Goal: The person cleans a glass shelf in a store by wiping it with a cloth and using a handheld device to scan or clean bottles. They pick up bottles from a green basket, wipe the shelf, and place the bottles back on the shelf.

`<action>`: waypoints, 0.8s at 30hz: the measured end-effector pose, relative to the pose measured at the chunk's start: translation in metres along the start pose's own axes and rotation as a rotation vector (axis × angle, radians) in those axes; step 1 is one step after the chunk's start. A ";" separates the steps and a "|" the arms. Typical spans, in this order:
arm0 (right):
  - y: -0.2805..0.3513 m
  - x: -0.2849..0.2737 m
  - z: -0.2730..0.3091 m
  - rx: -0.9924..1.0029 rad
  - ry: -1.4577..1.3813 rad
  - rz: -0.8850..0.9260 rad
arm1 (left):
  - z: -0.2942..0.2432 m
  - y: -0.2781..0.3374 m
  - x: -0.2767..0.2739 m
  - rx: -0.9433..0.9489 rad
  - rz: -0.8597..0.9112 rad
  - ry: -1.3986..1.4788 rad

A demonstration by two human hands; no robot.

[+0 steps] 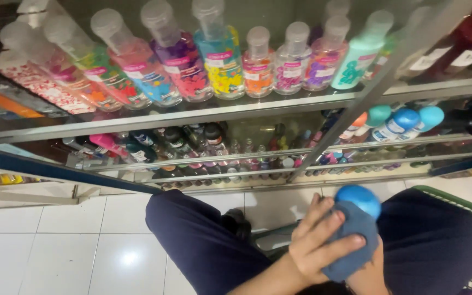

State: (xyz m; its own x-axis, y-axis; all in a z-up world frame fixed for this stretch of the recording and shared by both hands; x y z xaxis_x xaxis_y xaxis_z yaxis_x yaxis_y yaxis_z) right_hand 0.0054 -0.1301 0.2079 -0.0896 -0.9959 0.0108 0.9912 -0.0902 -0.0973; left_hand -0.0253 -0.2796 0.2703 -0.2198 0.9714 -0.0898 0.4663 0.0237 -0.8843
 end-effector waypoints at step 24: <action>-0.022 0.018 0.012 0.490 -0.800 0.188 | -0.002 -0.059 -0.022 -0.600 0.107 0.482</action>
State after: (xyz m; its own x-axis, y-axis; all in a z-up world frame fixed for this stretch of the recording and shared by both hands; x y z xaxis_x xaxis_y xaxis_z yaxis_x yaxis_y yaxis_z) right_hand -0.0173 -0.1464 0.2226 -0.0106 -0.6815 0.7318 0.9296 0.2628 0.2582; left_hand -0.0467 -0.3019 0.3255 0.1856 0.9677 0.1704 0.8783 -0.0857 -0.4703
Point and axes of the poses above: each hand's wrist, its own y-axis away from the middle knuckle, its own x-axis out of the palm, z = x × y, the point moved 1 cm from there along -y, towards the middle knuckle, and after that the axes turned 2 degrees about y, right-handed, at the moved point
